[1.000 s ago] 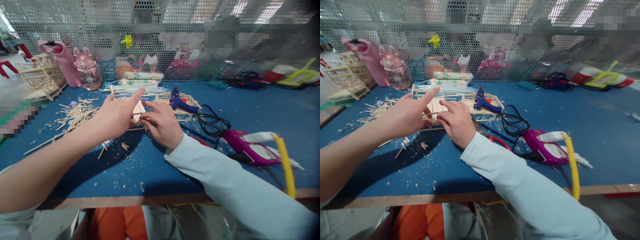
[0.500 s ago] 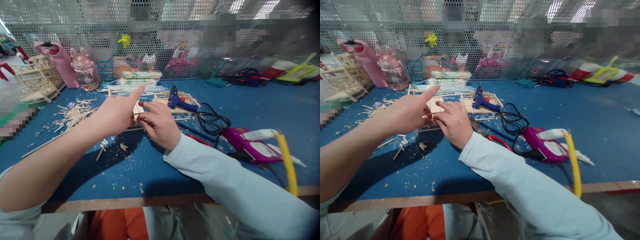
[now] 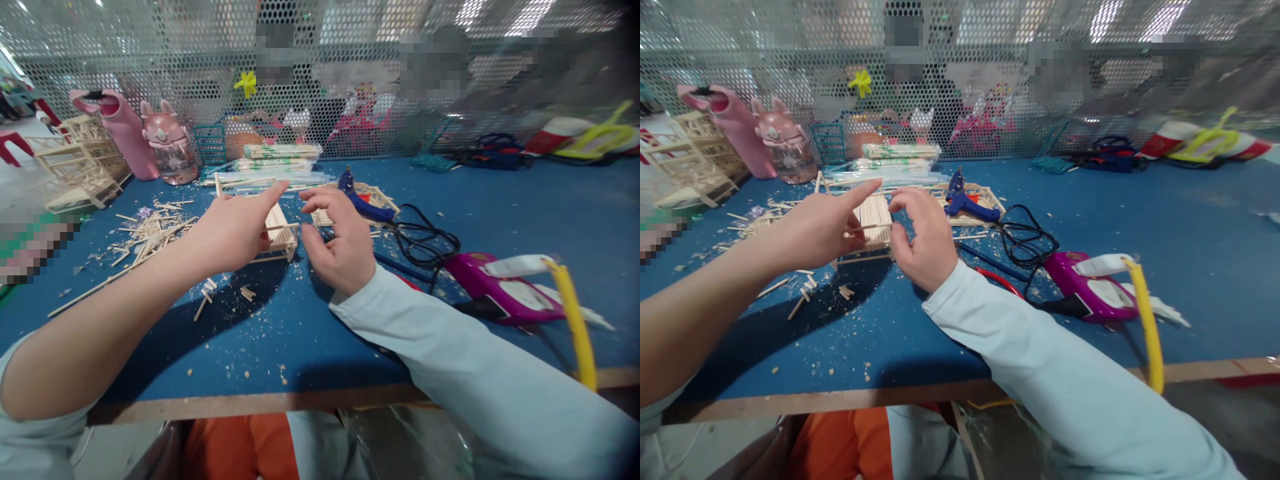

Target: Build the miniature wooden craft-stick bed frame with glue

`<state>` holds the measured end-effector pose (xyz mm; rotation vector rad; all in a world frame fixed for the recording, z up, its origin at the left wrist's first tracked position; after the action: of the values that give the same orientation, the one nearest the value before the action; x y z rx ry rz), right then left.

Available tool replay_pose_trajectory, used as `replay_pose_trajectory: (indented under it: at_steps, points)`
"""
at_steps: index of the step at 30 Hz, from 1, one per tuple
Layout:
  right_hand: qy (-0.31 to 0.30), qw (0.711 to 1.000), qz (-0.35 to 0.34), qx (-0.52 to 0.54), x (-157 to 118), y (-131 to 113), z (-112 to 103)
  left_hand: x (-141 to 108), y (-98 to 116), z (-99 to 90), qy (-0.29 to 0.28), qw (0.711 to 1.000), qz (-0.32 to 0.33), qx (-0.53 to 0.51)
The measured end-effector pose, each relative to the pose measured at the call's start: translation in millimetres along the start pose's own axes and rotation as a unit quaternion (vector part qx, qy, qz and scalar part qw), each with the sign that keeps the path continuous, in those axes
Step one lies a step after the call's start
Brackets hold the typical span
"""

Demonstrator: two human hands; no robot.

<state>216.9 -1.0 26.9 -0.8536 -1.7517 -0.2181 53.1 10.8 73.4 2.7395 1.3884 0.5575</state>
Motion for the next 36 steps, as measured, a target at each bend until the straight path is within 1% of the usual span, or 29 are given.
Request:
replay_pose_trajectory:
  at_steps: [4,6,9,11,13,17,20,21,22,23,24,25,26,27,28,29,30,31,32,34,36]
  points:
    - [-0.003,0.999,-0.028,-0.024,-1,-7,-1,1,-1,-0.3,-0.019,0.999,0.008,0.034]
    - [-0.040,0.998,-0.046,-0.021,-3,-10,-1,1,-2,-0.8,-0.025,0.999,0.011,0.037]
    - [-0.117,0.990,-0.077,-0.019,-8,-11,3,1,-5,-1.3,-0.025,0.999,0.017,0.045]
    - [-0.143,0.985,-0.093,-0.038,-11,-9,6,1,-6,-0.9,-0.025,0.998,0.023,0.050]
    - [-0.149,0.982,-0.099,-0.054,-12,-6,8,2,-5,0.4,-0.024,0.998,0.024,0.051]
    - [-0.147,0.983,-0.096,-0.050,-12,-4,9,2,-5,1.6,-0.019,0.999,0.017,0.030]
    - [-0.171,0.980,-0.080,-0.053,-12,-3,9,-1,-6,-6.1,-0.013,0.999,0.025,-0.018]
    - [-0.183,0.979,-0.074,-0.055,-12,-3,9,-3,-7,-10.7,0.003,0.999,0.030,-0.035]
    - [-0.193,0.977,-0.066,-0.055,-11,-3,9,-7,-7,-15.8,0.031,0.998,0.034,-0.052]
    - [-0.202,0.976,-0.059,-0.055,-11,-2,9,-12,-7,-20.8,0.076,0.994,0.039,-0.071]
    - [-0.208,0.975,-0.050,-0.053,-10,-2,9,-19,-6,-25.0,0.140,0.985,0.041,-0.096]
    - [-0.214,0.975,-0.043,-0.050,-8,-2,7,-26,-4,-27.5,0.208,0.969,0.042,-0.126]
    - [-0.220,0.974,-0.039,-0.044,-6,-2,6,-35,-1,-28.0,0.276,0.943,0.047,-0.177]
    - [-0.230,0.972,-0.039,-0.036,-4,-2,3,-44,2,-26.0,0.326,0.916,0.047,-0.230]
    - [-0.243,0.969,-0.046,-0.026,-3,-4,0,-51,5,-21.2,0.332,0.905,0.014,-0.266]
    - [-0.259,0.964,-0.056,-0.015,-1,-6,-4,-58,8,-14.1,0.278,0.911,-0.032,-0.304]
    - [-0.275,0.959,-0.068,-0.006,0,-9,-9,-62,12,-6.0,0.201,0.920,-0.080,-0.325]
    - [-0.288,0.954,-0.081,0.002,-1,-13,-14,-65,15,1.6,0.140,0.929,-0.117,-0.323]
    - [-0.298,0.950,-0.090,0.004,-2,-18,-19,-66,17,8.3,0.077,0.936,-0.133,-0.318]
    - [-0.297,0.949,-0.102,-0.010,-8,-28,-28,-65,21,17.5,-0.028,0.939,-0.134,-0.314]
    - [-0.281,0.953,-0.103,-0.039,-18,-38,-35,-62,23,21.4,-0.107,0.934,-0.113,-0.322]
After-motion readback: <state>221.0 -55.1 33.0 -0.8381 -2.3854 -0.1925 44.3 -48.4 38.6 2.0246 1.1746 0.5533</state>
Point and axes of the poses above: each hand's wrist, its own x-axis towards the middle knuckle, its own z-axis out of the palm, y = z × x, the point moved 1 cm from there along x, towards the middle knuckle, and after that the axes turned 4 degrees about y, right-handed, at the moved point
